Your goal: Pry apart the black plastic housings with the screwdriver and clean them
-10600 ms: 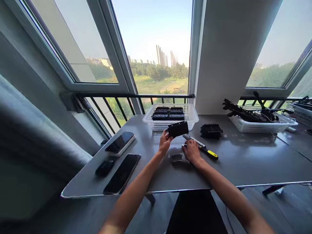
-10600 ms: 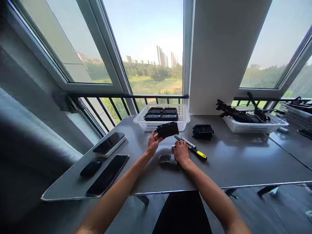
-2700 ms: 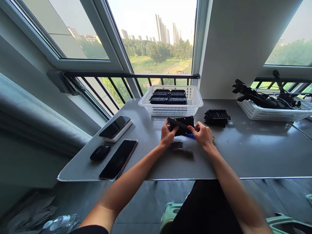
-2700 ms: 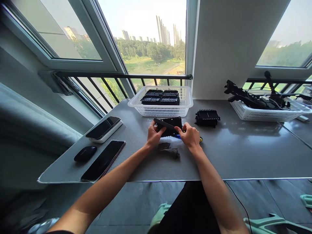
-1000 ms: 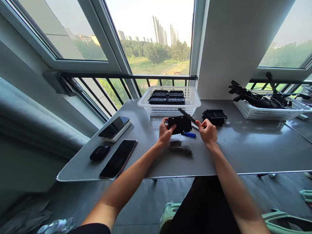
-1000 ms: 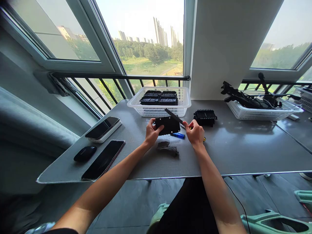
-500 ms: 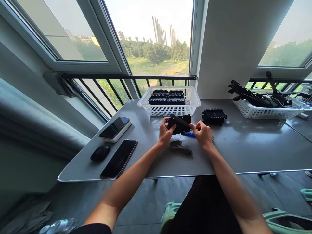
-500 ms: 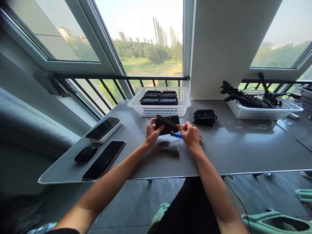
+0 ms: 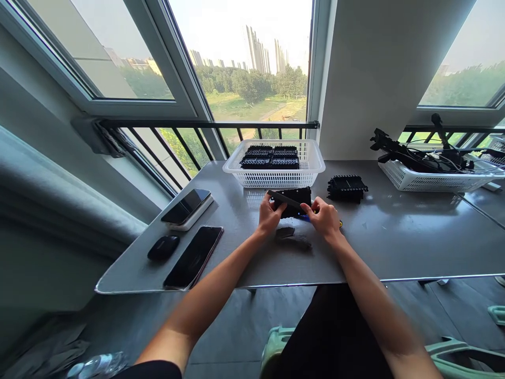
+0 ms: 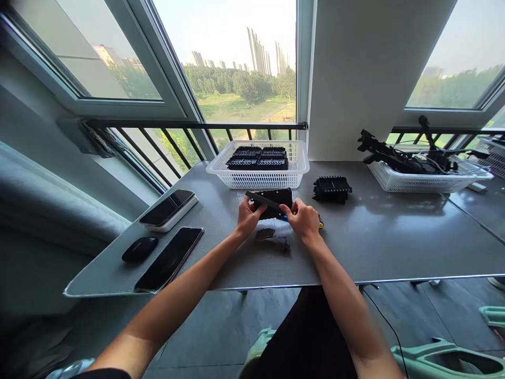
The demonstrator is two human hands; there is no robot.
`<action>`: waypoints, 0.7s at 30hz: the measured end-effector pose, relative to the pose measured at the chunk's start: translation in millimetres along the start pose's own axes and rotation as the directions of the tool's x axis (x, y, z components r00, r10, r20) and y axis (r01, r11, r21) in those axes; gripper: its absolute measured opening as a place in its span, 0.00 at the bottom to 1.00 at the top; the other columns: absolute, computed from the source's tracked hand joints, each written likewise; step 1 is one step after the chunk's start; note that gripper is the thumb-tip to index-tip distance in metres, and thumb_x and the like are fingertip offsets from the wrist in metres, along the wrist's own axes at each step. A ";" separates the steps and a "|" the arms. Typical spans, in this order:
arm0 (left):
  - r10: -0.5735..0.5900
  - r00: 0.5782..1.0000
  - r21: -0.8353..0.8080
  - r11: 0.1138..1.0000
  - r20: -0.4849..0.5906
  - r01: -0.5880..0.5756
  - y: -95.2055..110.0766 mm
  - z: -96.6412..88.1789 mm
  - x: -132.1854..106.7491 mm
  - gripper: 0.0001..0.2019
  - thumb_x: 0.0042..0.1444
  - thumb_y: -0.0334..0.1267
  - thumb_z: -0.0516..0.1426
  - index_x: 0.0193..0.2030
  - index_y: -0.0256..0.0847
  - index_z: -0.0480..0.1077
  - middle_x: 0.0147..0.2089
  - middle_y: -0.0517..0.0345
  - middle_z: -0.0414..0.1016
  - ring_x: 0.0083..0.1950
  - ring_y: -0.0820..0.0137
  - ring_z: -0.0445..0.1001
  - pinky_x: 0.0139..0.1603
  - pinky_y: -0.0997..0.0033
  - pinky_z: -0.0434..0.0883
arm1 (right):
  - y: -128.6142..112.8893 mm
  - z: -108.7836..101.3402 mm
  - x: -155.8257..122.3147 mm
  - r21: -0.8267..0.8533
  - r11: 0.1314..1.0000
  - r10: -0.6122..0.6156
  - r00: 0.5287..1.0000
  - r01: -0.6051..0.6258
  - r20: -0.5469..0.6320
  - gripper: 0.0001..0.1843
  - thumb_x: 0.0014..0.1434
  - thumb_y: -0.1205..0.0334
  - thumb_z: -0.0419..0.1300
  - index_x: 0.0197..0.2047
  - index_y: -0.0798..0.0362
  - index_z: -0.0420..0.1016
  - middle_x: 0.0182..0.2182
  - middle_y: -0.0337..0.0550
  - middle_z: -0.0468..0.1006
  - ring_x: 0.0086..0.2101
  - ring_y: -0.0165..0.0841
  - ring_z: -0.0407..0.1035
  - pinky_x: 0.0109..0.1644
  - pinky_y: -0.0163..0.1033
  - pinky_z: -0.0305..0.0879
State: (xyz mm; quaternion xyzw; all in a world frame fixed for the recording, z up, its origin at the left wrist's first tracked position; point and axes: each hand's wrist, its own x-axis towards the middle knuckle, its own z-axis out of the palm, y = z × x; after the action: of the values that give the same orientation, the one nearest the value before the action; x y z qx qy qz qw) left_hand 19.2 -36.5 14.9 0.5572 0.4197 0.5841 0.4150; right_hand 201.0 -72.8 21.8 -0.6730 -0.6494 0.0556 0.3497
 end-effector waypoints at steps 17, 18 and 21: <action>-0.020 1.000 0.005 1.000 0.014 0.020 -1.1 1.4 -2.1 0.20 0.43 0.38 0.64 0.43 0.40 0.64 0.29 0.62 0.74 0.30 0.69 0.75 0.31 0.73 0.71 | -2.7 0.4 0.4 -0.009 1.000 0.008 1.000 -0.008 0.019 0.26 0.58 0.33 0.51 0.28 0.49 0.69 0.24 0.42 0.76 0.28 0.38 0.71 0.29 0.36 0.50; -0.035 0.999 0.001 0.999 0.012 0.035 -0.4 1.0 -1.9 0.20 0.44 0.38 0.64 0.43 0.41 0.63 0.28 0.63 0.74 0.29 0.70 0.75 0.30 0.73 0.71 | 0.4 -1.1 1.8 -0.011 1.000 0.023 1.000 -0.023 0.008 0.26 0.58 0.33 0.51 0.28 0.49 0.69 0.24 0.42 0.76 0.28 0.38 0.71 0.29 0.36 0.50; -0.073 0.997 -0.030 0.997 -0.006 0.073 1.4 -0.5 -0.5 0.21 0.44 0.38 0.64 0.44 0.42 0.62 0.27 0.63 0.74 0.27 0.70 0.75 0.30 0.72 0.72 | 13.4 -10.8 7.5 -0.016 0.996 0.088 0.994 -0.089 -0.059 0.27 0.58 0.33 0.51 0.26 0.49 0.67 0.23 0.42 0.75 0.27 0.38 0.70 0.29 0.36 0.50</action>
State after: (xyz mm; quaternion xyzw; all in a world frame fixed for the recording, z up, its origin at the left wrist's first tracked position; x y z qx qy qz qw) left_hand 18.6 -37.5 16.1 0.5331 0.4326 0.5767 0.4428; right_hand 219.0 -69.1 25.5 -0.7057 -0.6090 0.0455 0.3594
